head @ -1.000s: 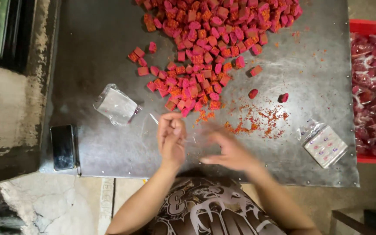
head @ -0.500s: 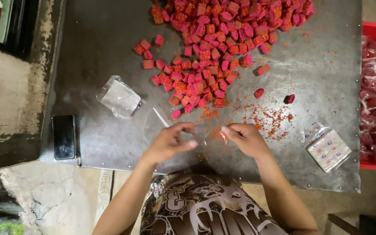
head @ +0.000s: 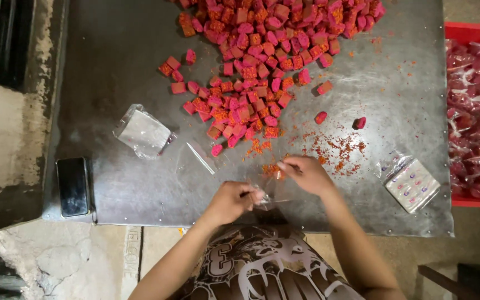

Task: The person packs pink food cubes into plastic bags by hand, occasionally gathering small pieces from the metal table to include in the bags. They fill and seal several bags before setting them aside on the surface.

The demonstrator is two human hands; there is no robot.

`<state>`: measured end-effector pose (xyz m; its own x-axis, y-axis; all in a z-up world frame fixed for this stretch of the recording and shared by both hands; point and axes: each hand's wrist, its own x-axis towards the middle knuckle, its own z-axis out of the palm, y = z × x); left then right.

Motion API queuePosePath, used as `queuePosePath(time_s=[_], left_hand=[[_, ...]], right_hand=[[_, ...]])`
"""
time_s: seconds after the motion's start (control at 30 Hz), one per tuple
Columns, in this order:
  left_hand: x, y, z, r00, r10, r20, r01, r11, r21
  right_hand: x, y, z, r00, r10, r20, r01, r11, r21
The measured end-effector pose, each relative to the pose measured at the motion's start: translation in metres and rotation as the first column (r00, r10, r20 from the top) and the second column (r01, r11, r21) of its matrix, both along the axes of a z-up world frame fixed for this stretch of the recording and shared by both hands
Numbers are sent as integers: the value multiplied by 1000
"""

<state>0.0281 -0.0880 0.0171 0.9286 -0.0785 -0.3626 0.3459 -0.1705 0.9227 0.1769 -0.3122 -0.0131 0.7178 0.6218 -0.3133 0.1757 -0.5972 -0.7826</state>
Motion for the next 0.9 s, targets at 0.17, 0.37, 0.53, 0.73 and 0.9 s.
queuePosePath(time_s=[0.17,0.37,0.53,0.73,0.9], left_hand=[[5,7,-3,979,194,-55,-178,959,221],[6,4,10,961,217,171,-271,857,438],[7,17,4,839,423,343,-540,725,426],[-7,-9,2,857,115,503,-385,791,475],[0,14,-3,981,-17,193,-131,675,726]], right_hand=[[-27,16,-6,990,-132,-40,138,928,347],[-64,45,-29,646,-48,-761,521,757,394],[-60,45,-30,445,338,-829,685,468,558],[-40,59,-26,961,-255,109,236,958,162],[-48,46,-2,824,51,565,-167,973,156]])
